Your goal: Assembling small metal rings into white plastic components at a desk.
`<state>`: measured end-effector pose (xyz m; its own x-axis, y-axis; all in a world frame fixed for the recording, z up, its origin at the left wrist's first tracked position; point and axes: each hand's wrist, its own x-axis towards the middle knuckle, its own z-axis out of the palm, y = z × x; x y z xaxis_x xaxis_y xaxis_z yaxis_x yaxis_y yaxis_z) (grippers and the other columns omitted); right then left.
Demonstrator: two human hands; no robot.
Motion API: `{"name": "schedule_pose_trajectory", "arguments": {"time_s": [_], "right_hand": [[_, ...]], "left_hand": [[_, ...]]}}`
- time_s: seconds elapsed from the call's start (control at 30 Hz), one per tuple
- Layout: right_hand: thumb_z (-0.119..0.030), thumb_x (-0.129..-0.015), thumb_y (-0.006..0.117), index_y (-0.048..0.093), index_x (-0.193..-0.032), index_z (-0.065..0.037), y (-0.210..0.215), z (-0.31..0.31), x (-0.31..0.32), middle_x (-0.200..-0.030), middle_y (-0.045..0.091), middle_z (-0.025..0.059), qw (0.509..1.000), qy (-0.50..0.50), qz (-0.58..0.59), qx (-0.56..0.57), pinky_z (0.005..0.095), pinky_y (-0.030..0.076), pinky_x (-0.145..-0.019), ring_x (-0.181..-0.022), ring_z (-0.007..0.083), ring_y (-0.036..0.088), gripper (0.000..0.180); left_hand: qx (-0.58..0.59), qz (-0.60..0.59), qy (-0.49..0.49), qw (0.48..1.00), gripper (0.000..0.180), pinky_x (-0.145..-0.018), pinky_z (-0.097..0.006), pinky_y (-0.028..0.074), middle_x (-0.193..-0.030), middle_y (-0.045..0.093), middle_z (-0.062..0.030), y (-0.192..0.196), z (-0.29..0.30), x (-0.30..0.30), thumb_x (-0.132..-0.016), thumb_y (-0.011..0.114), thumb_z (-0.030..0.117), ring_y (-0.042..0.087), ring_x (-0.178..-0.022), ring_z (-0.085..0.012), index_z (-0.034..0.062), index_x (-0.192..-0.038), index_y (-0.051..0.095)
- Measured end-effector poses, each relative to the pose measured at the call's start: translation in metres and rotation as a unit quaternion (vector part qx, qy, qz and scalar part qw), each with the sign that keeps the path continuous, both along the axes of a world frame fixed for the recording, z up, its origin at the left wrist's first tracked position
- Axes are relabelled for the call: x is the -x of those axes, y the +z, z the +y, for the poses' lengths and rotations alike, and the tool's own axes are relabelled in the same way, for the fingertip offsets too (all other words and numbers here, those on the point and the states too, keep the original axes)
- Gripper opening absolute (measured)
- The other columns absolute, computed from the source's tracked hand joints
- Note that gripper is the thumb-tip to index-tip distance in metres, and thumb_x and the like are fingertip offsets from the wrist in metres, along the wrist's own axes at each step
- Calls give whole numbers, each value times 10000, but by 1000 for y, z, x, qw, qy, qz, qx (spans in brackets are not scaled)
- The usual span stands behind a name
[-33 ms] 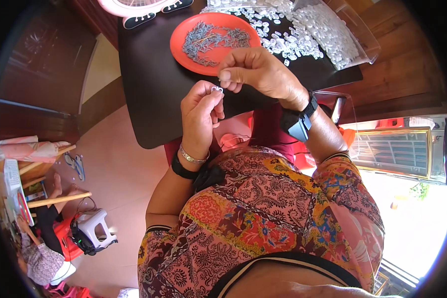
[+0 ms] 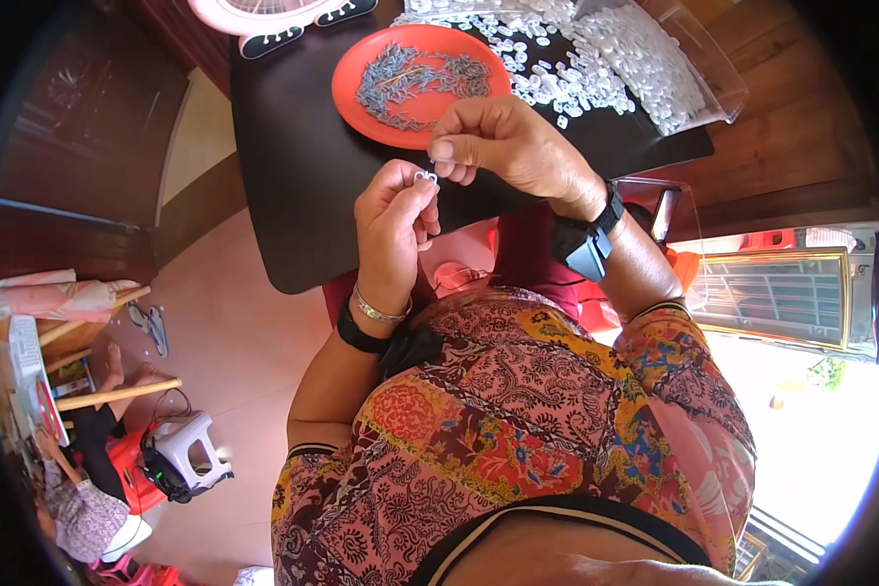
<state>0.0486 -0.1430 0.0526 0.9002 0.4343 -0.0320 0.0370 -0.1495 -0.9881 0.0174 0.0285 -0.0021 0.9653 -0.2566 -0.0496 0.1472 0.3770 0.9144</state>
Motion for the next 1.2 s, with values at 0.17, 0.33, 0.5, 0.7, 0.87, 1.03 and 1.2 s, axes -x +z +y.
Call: {"name": "schedule_pose_trajectory", "arguments": {"time_s": [0.17,0.33,0.5,0.7,0.87,1.03,1.2], "right_hand": [[-170,-912,616,614,-883,-8,-12,-3,7,-758,596,-14,1000,0,3,-26,206,454,-641,-688,53,538,165],[-173,-902,612,633,-888,-2,-19,-4,6,-755,614,-3,999,10,-29,-17,216,474,-650,-713,66,569,173],[-146,-888,605,631,-875,6,-18,-3,7,-739,615,6,999,14,-39,-9,223,468,-636,-697,70,568,154],[-128,-914,590,581,-854,10,-13,-4,8,-726,569,-9,995,8,-77,66,224,439,-645,-687,65,517,151],[-121,-898,595,579,-822,15,-9,-3,9,-715,582,3,987,7,-107,120,229,445,-626,-680,73,533,156],[-147,-861,612,601,-805,2,-11,-4,8,-672,589,50,978,-2,-148,146,274,443,-580,-626,127,556,160],[-189,-827,612,617,-785,-17,-4,-2,11,-651,581,129,955,-2,-219,202,349,437,-545,-588,256,581,177]], "left_hand": [[-3,-12,-14,1000,137,-451,-187,302,-621,502,4,2,-2,2,-895,498,147,429,-514,-48,50,-802,529],[-27,-26,-15,999,151,-479,-191,303,-635,510,-2,2,-5,2,-899,473,148,436,-524,-55,44,-807,532],[-45,-40,-26,998,157,-481,-190,301,-633,506,2,1,-4,3,-900,465,141,429,-527,-49,34,-815,543],[-56,-28,-25,998,153,-485,-190,296,-632,500,9,5,-4,3,-891,467,139,423,-535,-45,32,-813,544],[-19,-29,-31,999,102,-441,-190,335,-627,452,20,-1,-3,2,-881,520,102,406,-521,-39,27,-813,523],[-50,-35,-36,997,143,-492,-199,296,-628,494,12,2,-4,3,-883,471,125,420,-539,-47,35,-793,536],[-58,-48,-31,997,131,-468,-203,347,-627,449,14,-4,-4,3,-870,514,97,404,-519,-43,3,-779,527]]}}
